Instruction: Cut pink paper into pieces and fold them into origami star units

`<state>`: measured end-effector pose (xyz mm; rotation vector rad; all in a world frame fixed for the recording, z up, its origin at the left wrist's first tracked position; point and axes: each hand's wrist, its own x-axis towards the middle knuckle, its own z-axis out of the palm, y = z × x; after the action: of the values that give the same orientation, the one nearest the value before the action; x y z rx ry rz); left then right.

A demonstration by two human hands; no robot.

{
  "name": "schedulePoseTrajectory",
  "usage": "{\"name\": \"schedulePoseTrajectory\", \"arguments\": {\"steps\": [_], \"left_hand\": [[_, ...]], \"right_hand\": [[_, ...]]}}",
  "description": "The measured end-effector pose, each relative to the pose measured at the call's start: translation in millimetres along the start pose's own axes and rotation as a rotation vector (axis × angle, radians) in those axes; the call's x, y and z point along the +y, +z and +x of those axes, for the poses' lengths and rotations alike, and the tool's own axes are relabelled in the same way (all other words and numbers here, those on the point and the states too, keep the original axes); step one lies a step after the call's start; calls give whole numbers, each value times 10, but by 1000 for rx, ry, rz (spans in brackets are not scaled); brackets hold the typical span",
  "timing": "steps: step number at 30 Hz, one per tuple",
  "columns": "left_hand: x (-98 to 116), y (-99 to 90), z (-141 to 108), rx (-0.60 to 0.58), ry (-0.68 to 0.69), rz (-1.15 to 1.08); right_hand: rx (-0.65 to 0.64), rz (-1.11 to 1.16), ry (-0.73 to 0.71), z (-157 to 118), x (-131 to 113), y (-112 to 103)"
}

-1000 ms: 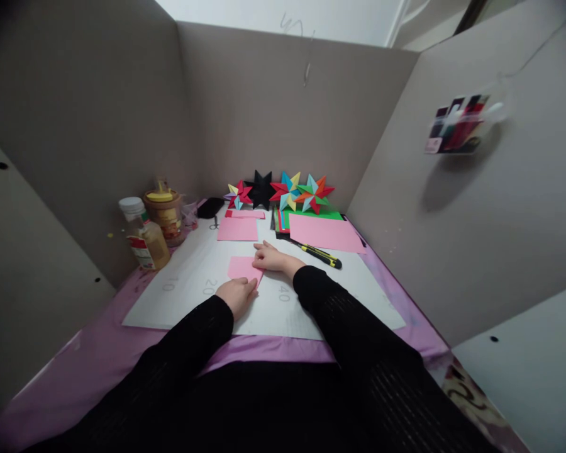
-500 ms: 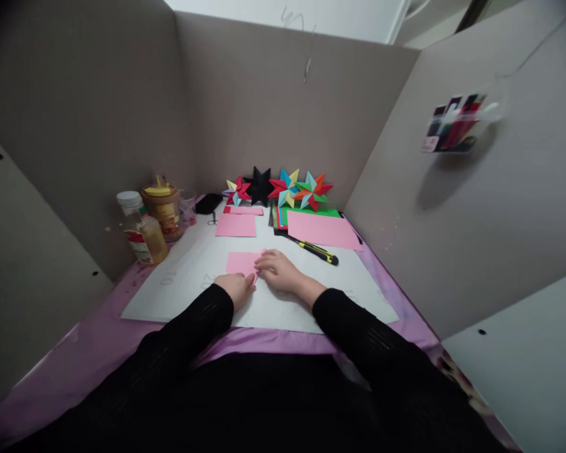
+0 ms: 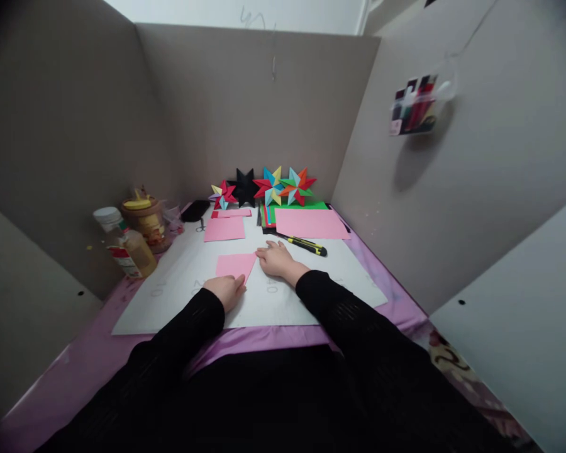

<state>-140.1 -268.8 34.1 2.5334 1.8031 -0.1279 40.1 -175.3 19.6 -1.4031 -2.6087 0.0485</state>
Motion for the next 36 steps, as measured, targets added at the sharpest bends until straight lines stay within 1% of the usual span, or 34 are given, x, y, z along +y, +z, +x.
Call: {"name": "schedulePoseTrajectory", "arguments": {"steps": [3, 4, 5, 8, 10, 16, 21, 24, 26, 29, 32, 34, 36], "left_hand": [[-16, 14, -13, 11, -1, 6], [-24, 23, -13, 16, 0, 7], [-31, 34, -12, 22, 1, 8], [-37, 63, -5, 36, 2, 11], [-23, 69, -15, 37, 7, 16], [60, -18, -199, -31, 100, 38], [94, -98, -367, -94, 140, 46], [102, -102, -439, -93, 140, 42], [65, -111, -454, -89, 141, 33], [-91, -153, -359, -74, 166, -28], [-310, -155, -111, -11, 204, -84], [-429, -89, 75, -8, 262, -128], [-507, 23, 218, -33, 297, -155]], "right_hand": [[32, 11, 22, -26, -28, -9], [55, 28, 1, -62, -64, -3], [77, 59, -42, -108, -109, 8], [112, 227, -252, -259, -256, 67], [98, 294, -319, -334, -323, 107], [58, 275, -305, -395, -341, 128], [24, 262, -311, -425, -342, 100], [-1, 244, -336, -439, -348, 85], [-28, 221, -373, -444, -350, 75], [-71, 146, -435, -450, -359, 51], [-75, 126, -464, -462, -388, 9], [-76, 207, -466, -476, -411, -22], [-99, 307, -454, -492, -423, -43]]}}
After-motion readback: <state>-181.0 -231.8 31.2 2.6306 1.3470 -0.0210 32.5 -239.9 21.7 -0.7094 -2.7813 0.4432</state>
